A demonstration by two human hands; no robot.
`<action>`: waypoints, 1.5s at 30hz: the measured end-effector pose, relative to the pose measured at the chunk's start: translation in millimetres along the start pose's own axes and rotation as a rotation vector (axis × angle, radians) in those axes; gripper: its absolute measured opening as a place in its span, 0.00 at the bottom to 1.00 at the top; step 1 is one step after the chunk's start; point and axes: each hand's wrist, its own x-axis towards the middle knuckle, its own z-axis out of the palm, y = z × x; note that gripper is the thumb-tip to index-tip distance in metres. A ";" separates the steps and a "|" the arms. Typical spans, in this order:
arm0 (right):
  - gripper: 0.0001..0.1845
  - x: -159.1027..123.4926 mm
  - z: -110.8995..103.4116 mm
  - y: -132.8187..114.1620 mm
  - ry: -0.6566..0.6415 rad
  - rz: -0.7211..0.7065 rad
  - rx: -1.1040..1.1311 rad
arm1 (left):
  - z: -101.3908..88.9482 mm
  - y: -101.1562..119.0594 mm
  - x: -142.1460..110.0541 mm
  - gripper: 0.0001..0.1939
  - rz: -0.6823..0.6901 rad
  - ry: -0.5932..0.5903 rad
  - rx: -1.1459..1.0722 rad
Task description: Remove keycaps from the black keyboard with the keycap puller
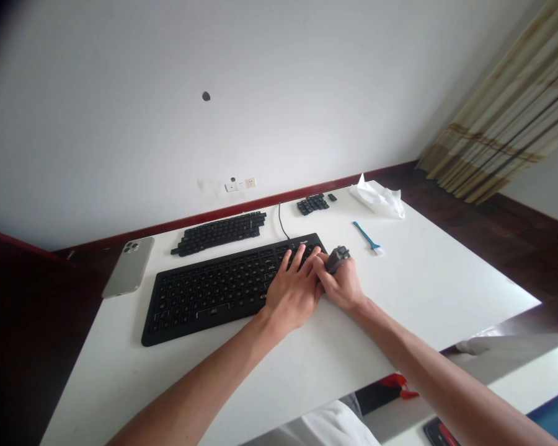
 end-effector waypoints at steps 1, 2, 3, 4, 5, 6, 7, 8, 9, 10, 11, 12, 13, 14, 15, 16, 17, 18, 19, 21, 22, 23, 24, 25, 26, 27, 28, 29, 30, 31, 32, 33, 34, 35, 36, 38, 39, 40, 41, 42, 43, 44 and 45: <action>0.25 0.2 0.0 -0.6 0.001 0.009 0.014 | -0.1 0.1 0.1 0.27 -0.002 0.003 0.000; 0.26 0.4 -0.1 -1.4 0.004 0.018 0.027 | -0.2 0.1 0.1 0.28 -0.005 0.007 0.000; 0.26 0.7 -0.2 -2.2 0.006 0.028 0.038 | -0.2 0.1 0.2 0.28 -0.008 0.011 -0.002; 0.27 1.0 -0.3 -3.1 0.012 0.037 0.047 | -0.1 0.1 0.3 0.28 -0.009 0.014 -0.004; 0.27 1.5 -0.5 -3.8 0.016 0.046 0.053 | 0.1 0.1 0.4 0.28 -0.010 0.016 -0.007; 0.27 1.9 -0.6 -4.3 0.020 0.054 0.059 | 0.2 0.0 0.4 0.28 -0.011 0.017 -0.010; 0.27 2.4 -0.6 -4.6 0.023 0.061 0.065 | 0.3 0.0 0.5 0.28 -0.011 0.018 -0.012; 0.27 2.8 -0.6 -4.5 0.023 0.066 0.072 | 0.3 0.0 0.5 0.28 -0.011 0.018 -0.013; 0.27 3.1 -0.6 -4.1 0.023 0.069 0.079 | 0.2 0.0 0.5 0.28 -0.011 0.017 -0.012; 0.27 3.3 -0.5 -3.3 0.024 0.070 0.086 | 0.0 0.1 0.4 0.28 -0.013 0.017 -0.009; 0.27 3.3 -0.3 -2.3 0.026 0.068 0.091 | -0.2 0.2 0.3 0.29 -0.013 0.015 -0.002; 0.27 3.2 -0.1 -1.1 0.030 0.063 0.096 | -0.5 0.3 0.3 0.29 -0.014 0.012 0.006; 0.27 2.9 0.1 0.2 0.035 0.058 0.100 | -0.8 0.4 0.2 0.29 -0.014 0.008 0.015; 0.27 2.6 0.3 1.5 0.039 0.052 0.104 | -1.1 0.5 0.1 0.29 -0.015 0.004 0.025; 0.27 2.2 0.5 2.7 0.042 0.048 0.109 | -1.3 0.6 0.1 0.29 -0.015 0.001 0.033; 0.27 1.8 0.7 3.7 0.043 0.044 0.112 | -1.4 0.6 0.1 0.29 -0.016 0.000 0.040; 0.26 1.5 0.9 4.4 0.044 0.040 0.114 | -1.4 0.7 0.1 0.29 -0.016 -0.001 0.044; 0.26 1.4 1.1 4.8 0.042 0.036 0.117 | -1.2 0.7 0.2 0.29 -0.017 0.000 0.047; 0.25 1.5 1.3 5.1 0.037 0.033 0.122 | -1.1 0.7 0.3 0.29 -0.017 0.001 0.048; 0.25 2.3 1.7 5.2 0.058 0.031 0.166 | -0.8 0.7 0.5 0.29 -0.021 0.004 0.043; 0.25 3.0 2.0 5.1 0.095 0.035 0.209 | -0.7 0.8 0.6 0.29 -0.025 0.007 0.038; 0.26 3.7 2.3 4.9 0.141 0.041 0.256 | -0.8 0.8 0.7 0.29 -0.028 0.010 0.032; 0.26 4.5 2.7 4.6 0.183 0.049 0.295 | -0.9 0.8 0.8 0.29 -0.030 0.013 0.025; 0.27 5.3 3.1 4.2 0.216 0.057 0.319 | -1.1 0.8 0.9 0.28 -0.031 0.015 0.017; 0.27 6.0 3.5 3.7 0.231 0.063 0.327 | -1.4 0.8 0.9 0.28 -0.031 0.017 0.008; 0.27 6.6 3.9 3.2 0.227 0.066 0.324 | -1.6 0.7 1.0 0.28 -0.030 0.018 -0.003; 0.26 7.2 4.3 2.6 0.221 0.068 0.320 | -1.7 0.5 1.0 0.28 -0.029 0.020 -0.017; 0.26 7.7 4.6 1.9 0.225 0.069 0.326 | -1.7 0.3 1.1 0.28 -0.029 0.024 -0.033; 0.26 8.3 5.0 1.2 0.241 0.072 0.342 | -1.6 -0.2 1.1 0.28 -0.031 0.029 -0.054; 0.25 8.9 5.2 0.7 0.261 0.076 0.362 | -1.4 -1.0 1.2 0.28 -0.033 0.035 -0.078; 0.25 9.6 5.3 0.2 0.281 0.080 0.376 | -1.1 -2.0 1.4 0.29 -0.037 0.043 -0.108; 0.25 10.3 5.3 -0.1 0.300 0.083 0.384 | -0.7 -3.4 1.5 0.29 -0.042 0.052 -0.143; 0.24 11.0 5.1 -0.3 0.316 0.084 0.386 | -0.4 -5.1 1.8 0.29 -0.047 0.064 -0.183; 0.24 11.8 4.6 -0.4 0.327 0.083 0.388 | -0.1 -7.1 2.0 0.29 -0.050 0.079 -0.229; 0.23 12.5 3.8 -0.5 0.335 0.079 0.393 | 0.2 -9.3 2.2 0.29 -0.048 0.095 -0.277; 0.21 13.6 1.6 -0.7 0.338 0.056 0.410 | 0.7 -14.1 2.4 0.25 -0.048 0.135 -0.367; 0.20 13.9 0.2 -1.1 0.331 0.037 0.416 | 0.9 -16.4 2.4 0.22 -0.053 0.155 -0.403; 0.19 14.0 -1.3 -1.5 0.318 0.016 0.414 | 1.2 -18.4 2.1 0.19 -0.060 0.173 -0.429; 0.18 14.0 -2.7 -2.1 0.302 -0.002 0.406 | 1.4 -20.0 1.7 0.16 -0.071 0.188 -0.446; 0.17 13.8 -3.8 -2.7 0.284 -0.014 0.394 | 1.3 -21.1 1.2 0.13 -0.082 0.200 -0.455; 0.17 13.6 -4.5 -3.2 0.268 -0.018 0.382 | 1.0 -21.7 0.6 0.11 -0.088 0.205 -0.457; 0.18 13.4 -4.7 -3.4 0.259 -0.016 0.377 | 0.3 -21.7 0.0 0.10 -0.084 0.204 -0.452; 0.19 13.3 -4.4 -3.4 0.256 -0.012 0.378 | -0.8 -21.3 -0.6 0.09 -0.075 0.198 -0.439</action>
